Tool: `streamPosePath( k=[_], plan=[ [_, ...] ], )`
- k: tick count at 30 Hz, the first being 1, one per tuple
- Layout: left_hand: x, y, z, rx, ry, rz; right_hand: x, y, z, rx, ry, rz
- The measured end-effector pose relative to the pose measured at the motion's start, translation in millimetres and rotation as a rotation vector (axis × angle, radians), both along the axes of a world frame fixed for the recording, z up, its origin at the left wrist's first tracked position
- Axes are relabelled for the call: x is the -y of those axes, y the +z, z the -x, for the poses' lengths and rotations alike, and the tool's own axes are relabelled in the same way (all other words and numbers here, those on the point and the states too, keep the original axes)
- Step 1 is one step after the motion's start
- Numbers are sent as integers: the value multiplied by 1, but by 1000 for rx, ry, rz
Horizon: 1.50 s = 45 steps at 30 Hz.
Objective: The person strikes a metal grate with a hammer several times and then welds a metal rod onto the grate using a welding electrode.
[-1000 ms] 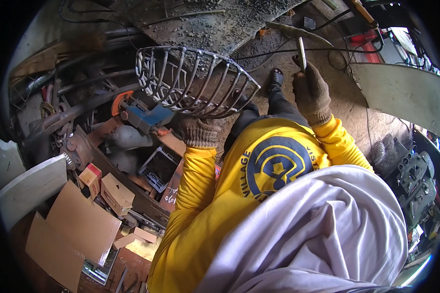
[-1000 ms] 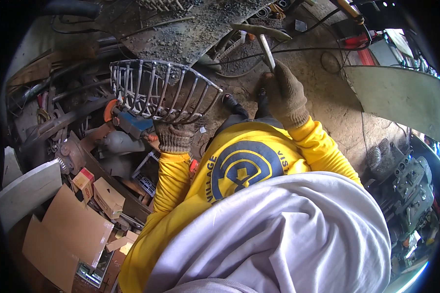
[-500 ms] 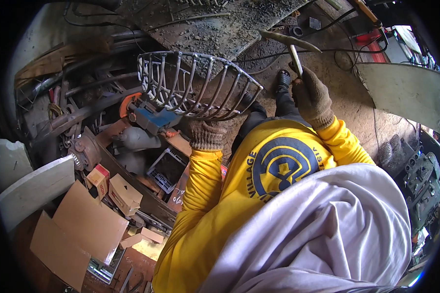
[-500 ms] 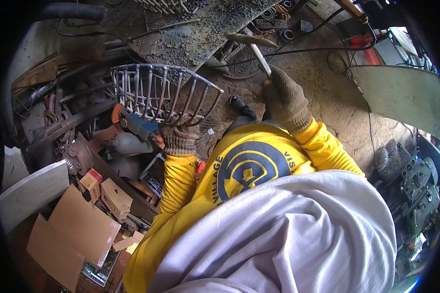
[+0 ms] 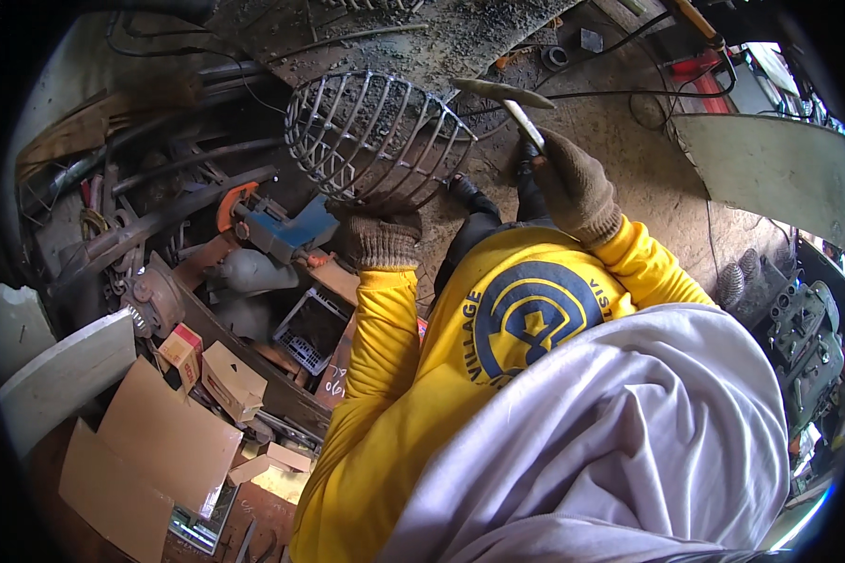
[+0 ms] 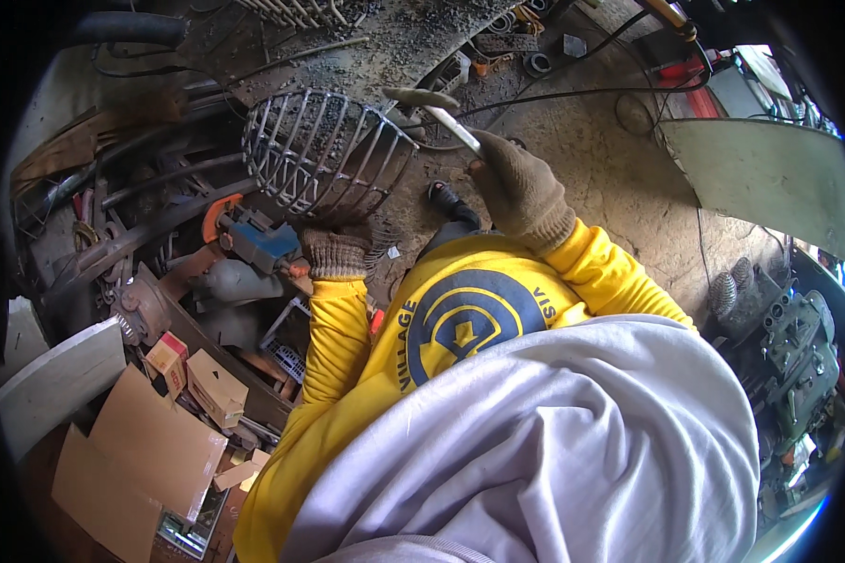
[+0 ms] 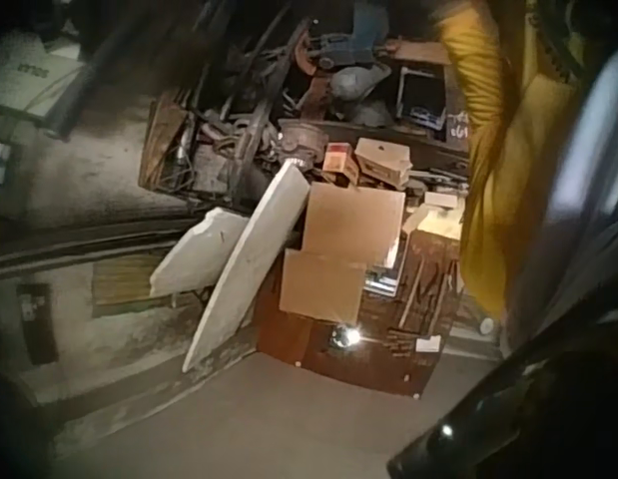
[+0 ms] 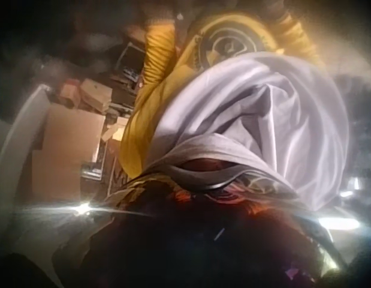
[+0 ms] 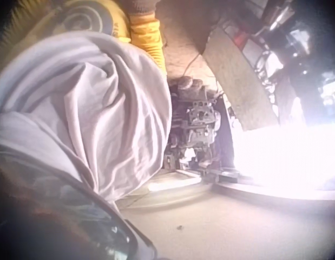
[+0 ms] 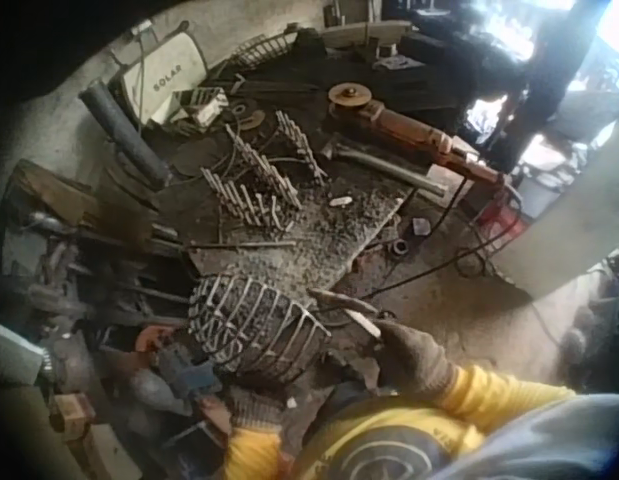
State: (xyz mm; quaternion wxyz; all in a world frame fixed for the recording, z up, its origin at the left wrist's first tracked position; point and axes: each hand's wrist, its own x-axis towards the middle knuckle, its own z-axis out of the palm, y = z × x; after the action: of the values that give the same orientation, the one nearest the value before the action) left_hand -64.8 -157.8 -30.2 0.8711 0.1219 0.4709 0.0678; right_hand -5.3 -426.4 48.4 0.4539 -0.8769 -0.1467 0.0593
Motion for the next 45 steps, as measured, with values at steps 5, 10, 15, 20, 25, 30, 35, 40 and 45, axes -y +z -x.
streamPosePath(
  k=[5,10,15,20,25,30,35,40,45],
  plan=[
    [-8,-13,24,235,-132,131,-2,4,-1,10,42,27],
    [8,1,-6,-238,49,-89,-2,14,-3,117,109,-13],
    [-8,-14,17,13,-82,198,-12,0,-9,103,200,147],
    [12,24,-8,-450,-164,-85,-13,1,-2,100,122,28],
    [7,2,-7,-125,-7,-50,-17,3,-10,88,156,48],
    [-2,-8,6,-28,-84,103,-21,6,-14,52,169,81],
    [6,13,-3,-70,-180,-24,-14,21,-6,138,83,-13],
    [10,7,-6,-172,40,69,-3,8,6,161,80,58],
    [-14,-22,14,-11,-174,217,-6,11,2,177,78,117]
  ],
)
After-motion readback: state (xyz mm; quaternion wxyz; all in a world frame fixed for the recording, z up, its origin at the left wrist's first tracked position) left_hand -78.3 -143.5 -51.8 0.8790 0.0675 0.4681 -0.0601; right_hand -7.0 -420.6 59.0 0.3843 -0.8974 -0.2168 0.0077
